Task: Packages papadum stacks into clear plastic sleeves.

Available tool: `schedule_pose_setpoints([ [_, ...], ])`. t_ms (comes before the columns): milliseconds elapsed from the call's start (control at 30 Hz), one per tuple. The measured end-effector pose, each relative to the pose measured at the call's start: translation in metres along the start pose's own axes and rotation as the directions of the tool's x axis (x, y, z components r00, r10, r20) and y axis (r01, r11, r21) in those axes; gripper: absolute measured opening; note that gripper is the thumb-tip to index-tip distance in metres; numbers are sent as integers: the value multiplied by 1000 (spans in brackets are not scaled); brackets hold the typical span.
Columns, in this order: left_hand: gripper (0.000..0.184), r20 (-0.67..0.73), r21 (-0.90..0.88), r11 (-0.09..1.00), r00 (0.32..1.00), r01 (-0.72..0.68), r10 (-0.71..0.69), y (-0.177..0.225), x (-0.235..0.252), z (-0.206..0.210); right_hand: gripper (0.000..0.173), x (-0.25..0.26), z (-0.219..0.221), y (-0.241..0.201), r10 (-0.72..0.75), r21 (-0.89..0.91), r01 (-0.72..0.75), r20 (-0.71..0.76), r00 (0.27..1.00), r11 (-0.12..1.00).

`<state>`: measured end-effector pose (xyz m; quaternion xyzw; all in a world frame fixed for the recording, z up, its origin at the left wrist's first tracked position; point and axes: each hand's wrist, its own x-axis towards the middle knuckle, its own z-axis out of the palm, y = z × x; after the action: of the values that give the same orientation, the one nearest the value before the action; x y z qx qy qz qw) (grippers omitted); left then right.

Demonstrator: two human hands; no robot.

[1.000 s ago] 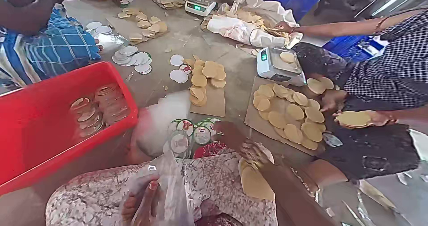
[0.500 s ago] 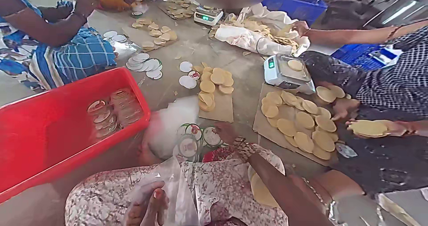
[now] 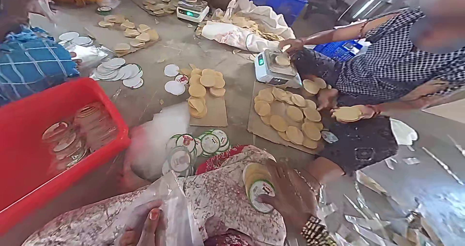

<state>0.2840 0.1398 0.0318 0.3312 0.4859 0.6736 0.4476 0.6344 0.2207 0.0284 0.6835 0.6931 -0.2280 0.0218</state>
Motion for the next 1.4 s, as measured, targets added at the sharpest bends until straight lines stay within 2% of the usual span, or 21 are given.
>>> schedule_pose_setpoints([
  [67, 23, 31, 10, 1000, 999, -18, 17, 6, 1, 5, 122, 4, 10, -2, 7, 27, -6, -49, 999, 1000],
  [133, 23, 41, 9, 999, 999, -34, 34, 11, 1, 9, 120, 13, 5, -11, 69, 29, -70, 44, 997, 997],
  [200, 24, 30, 1, 999, 999, -39, 39, 15, -1, 11, 104, 20, -8, -23, 110, -37, -105, 196, 974, 994],
  [300, 26, 19, 21, 998, 999, -51, 50, 15, -7, 7, 65, 14, -26, -35, -40, -37, 54, 310, 950, 998],
  [333, 26, 11, 28, 998, 998, -59, 58, 13, -8, 4, 52, 5, -31, -35, -140, 39, 134, 241, 960, 990],
  [367, 26, 3, 38, 997, 998, -64, 64, 12, -10, 2, 43, -5, -33, -33, -253, 123, 242, 81, 964, 962],
  [400, 25, -6, 45, 997, 998, -65, 65, 11, -12, -1, 37, -12, -26, -25, -351, 181, 379, -172, 921, 907],
  [433, 25, -15, 49, 997, 998, -67, 68, 10, -14, -2, 35, -16, -19, -18, -370, 234, 474, -379, 848, 849],
  [467, 24, -19, 51, 996, 997, -72, 73, 8, -15, -3, 33, -17, -12, -11, -353, 276, 543, -519, 778, 793],
  [533, 20, 8, 62, 994, 996, -94, 93, 4, -17, -6, 25, -15, 4, 3, -309, 310, 628, -666, 679, 714],
  [567, 19, 47, 68, 992, 994, -107, 104, 4, -17, -7, 24, -15, 11, 8, -269, 313, 611, -690, 673, 727],
  [633, 18, 117, 96, 987, 987, -125, 114, 4, -16, -4, 28, -15, 22, 10, -198, 232, 472, -690, 696, 851],
  [700, 20, 134, 137, 981, 983, -140, 122, 5, -19, 0, 32, -11, 28, 5, -213, 124, 367, -629, 748, 922],
  [833, 13, 102, 231, 955, 981, -183, 164, 5, -23, 0, 26, -1, 28, -6, -223, 158, 411, -642, 733, 898],
  [933, 17, 130, 290, 936, 977, -200, 169, 0, -22, -3, 24, -8, 25, -7, -191, 175, 411, -681, 707, 895],
  [1033, 16, 97, 313, 937, 987, -155, 131, -5, -28, -6, 32, -10, 32, -1, -230, 90, 326, -537, 812, 941],
  [1133, 13, 104, 329, 913, 970, -242, 220, -2, -28, 0, 27, -9, 30, -7, -214, 151, 299, -417, 883, 942],
  [1233, 14, 120, 360, 873, 945, -328, 305, 5, -25, 2, 24, -9, 18, -15, -126, 283, 261, -418, 900, 923],
  [1300, 18, 125, 395, 847, 934, -355, 334, 10, -26, 3, 29, -12, 5, -21, -69, 411, 247, -402, 913, 878],
  [1333, 17, 131, 410, 833, 928, -370, 348, 13, -27, 4, 30, -14, 0, -26, -55, 489, 288, -436, 898, 824],
  [1400, 16, 169, 427, 811, 916, -401, 364, 16, -28, 5, 29, -17, -10, -41, -61, 639, 458, -543, 838, 618],
])
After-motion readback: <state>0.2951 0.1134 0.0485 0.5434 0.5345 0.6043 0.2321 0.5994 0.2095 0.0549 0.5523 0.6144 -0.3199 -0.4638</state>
